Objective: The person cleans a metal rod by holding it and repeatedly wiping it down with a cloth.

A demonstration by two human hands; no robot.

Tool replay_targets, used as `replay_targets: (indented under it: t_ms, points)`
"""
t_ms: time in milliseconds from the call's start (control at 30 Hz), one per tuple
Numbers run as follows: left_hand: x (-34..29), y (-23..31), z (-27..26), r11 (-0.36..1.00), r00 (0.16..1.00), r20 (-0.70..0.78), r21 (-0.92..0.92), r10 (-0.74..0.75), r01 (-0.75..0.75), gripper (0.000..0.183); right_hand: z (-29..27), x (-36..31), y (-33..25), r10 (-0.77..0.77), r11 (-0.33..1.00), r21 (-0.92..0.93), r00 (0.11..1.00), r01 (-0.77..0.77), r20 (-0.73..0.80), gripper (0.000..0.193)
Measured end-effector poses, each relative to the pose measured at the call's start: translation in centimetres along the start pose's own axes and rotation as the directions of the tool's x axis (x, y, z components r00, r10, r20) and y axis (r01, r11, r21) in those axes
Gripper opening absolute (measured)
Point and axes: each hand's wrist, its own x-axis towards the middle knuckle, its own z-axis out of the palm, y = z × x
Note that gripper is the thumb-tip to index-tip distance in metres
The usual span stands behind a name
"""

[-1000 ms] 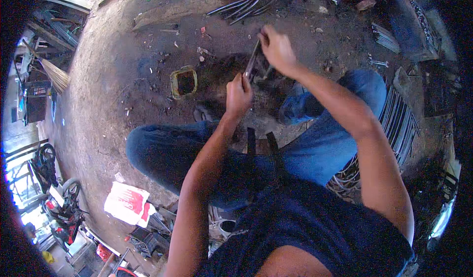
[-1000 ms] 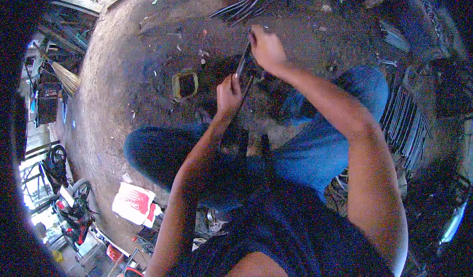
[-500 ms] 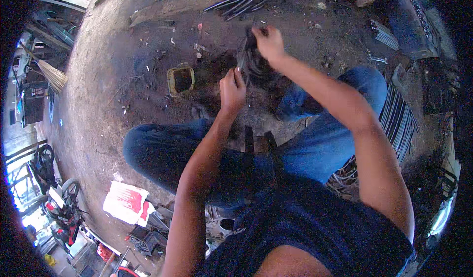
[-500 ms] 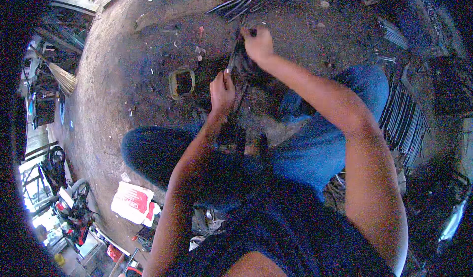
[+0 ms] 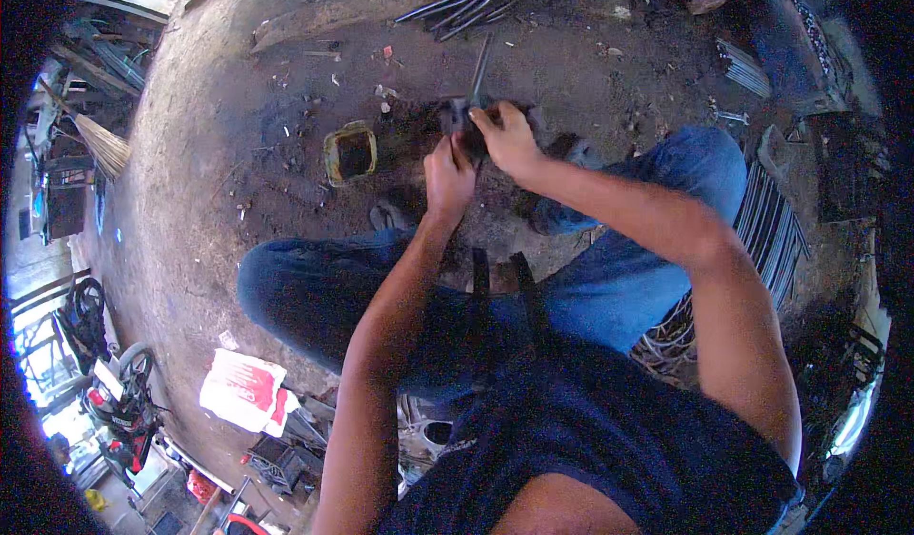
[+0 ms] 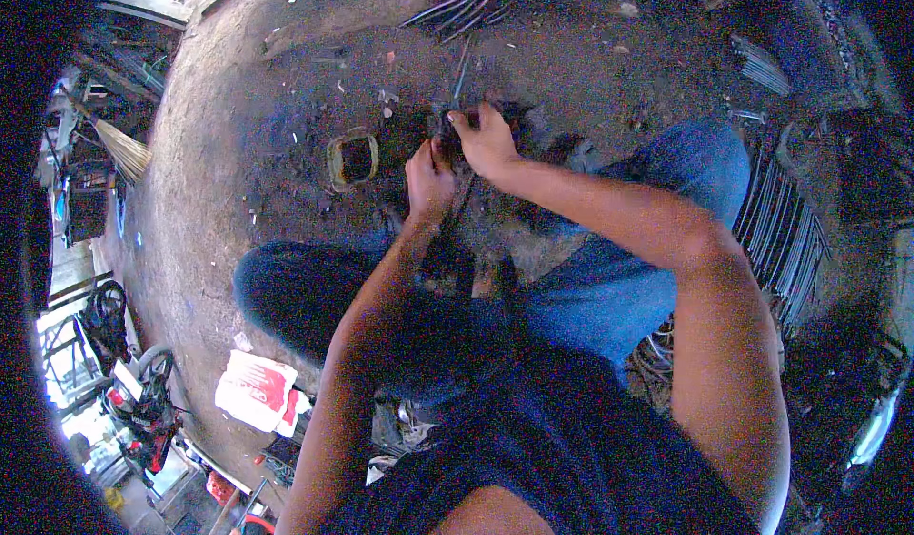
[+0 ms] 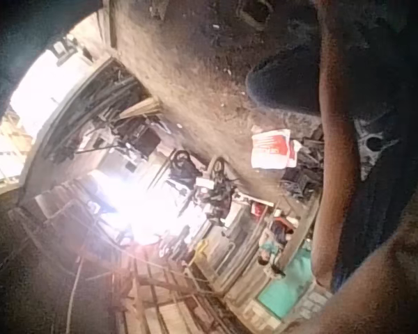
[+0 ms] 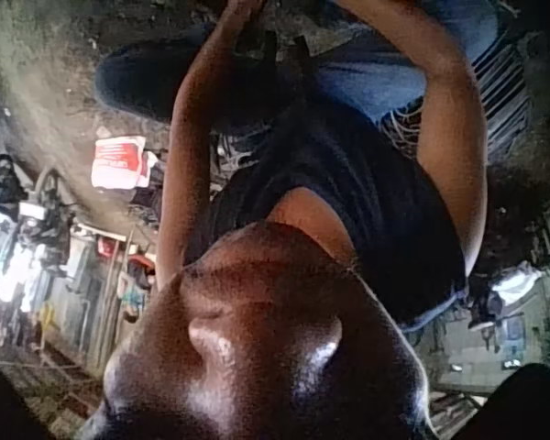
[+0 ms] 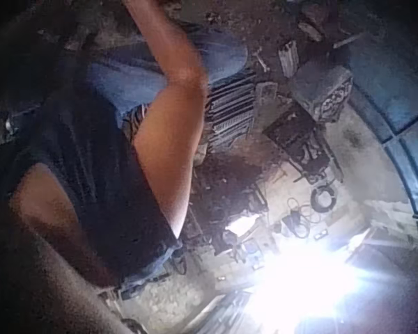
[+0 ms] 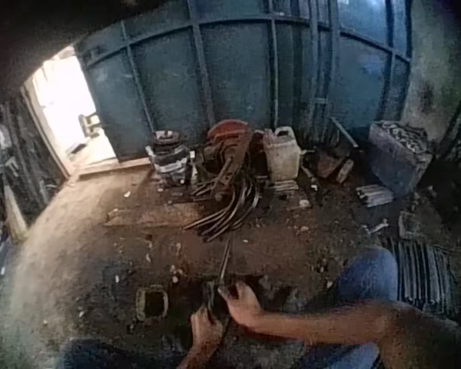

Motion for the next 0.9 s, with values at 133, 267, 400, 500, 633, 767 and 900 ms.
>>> replay_targets:
  t_ms: [133,267,400,500,633,767,900]
  points:
    - [1.4,1.7,0.8,0.995,0.991,0.094,0.029,-0.096,0.094,0.03,-4.1,6.9,-2.8,0.347,0.929,0.146,0.938,-0.339,-0.03,0.043]
    - [0.6,0.9,0.6,0.996,0.998,0.031,-0.075,-0.046,0.048,0.03,-2.0,0.0,-1.4,0.066,0.998,0.009,0.983,-0.068,0.172,0.044]
    - [1.5,3.0,0.6,0.987,0.981,0.116,-0.002,-0.158,0.159,0.031,-5.1,7.4,-2.4,0.164,0.976,0.151,0.985,-0.155,-0.054,0.033]
    - [0.4,-0.2,1.0,0.994,0.997,-0.035,-0.086,-0.066,0.063,0.031,-2.0,0.8,-2.9,-0.159,0.979,-0.14,0.986,0.15,-0.053,0.031]
    - [1.4,2.5,0.8,0.993,0.992,0.039,0.005,-0.118,0.118,0.031,-3.2,5.3,-1.2,-0.087,0.996,-0.005,0.994,0.087,-0.072,0.031]
    - [0.4,0.8,0.9,0.997,0.998,-0.032,-0.046,-0.059,0.057,0.031,-2.9,2.9,-3.0,-0.216,0.972,-0.113,0.972,0.206,-0.089,0.028]
    - [0.9,1.7,1.0,0.993,0.994,0.016,-0.028,-0.112,0.112,0.03,-3.7,3.5,-2.9,-0.235,0.971,-0.053,0.972,0.235,-0.007,0.026]
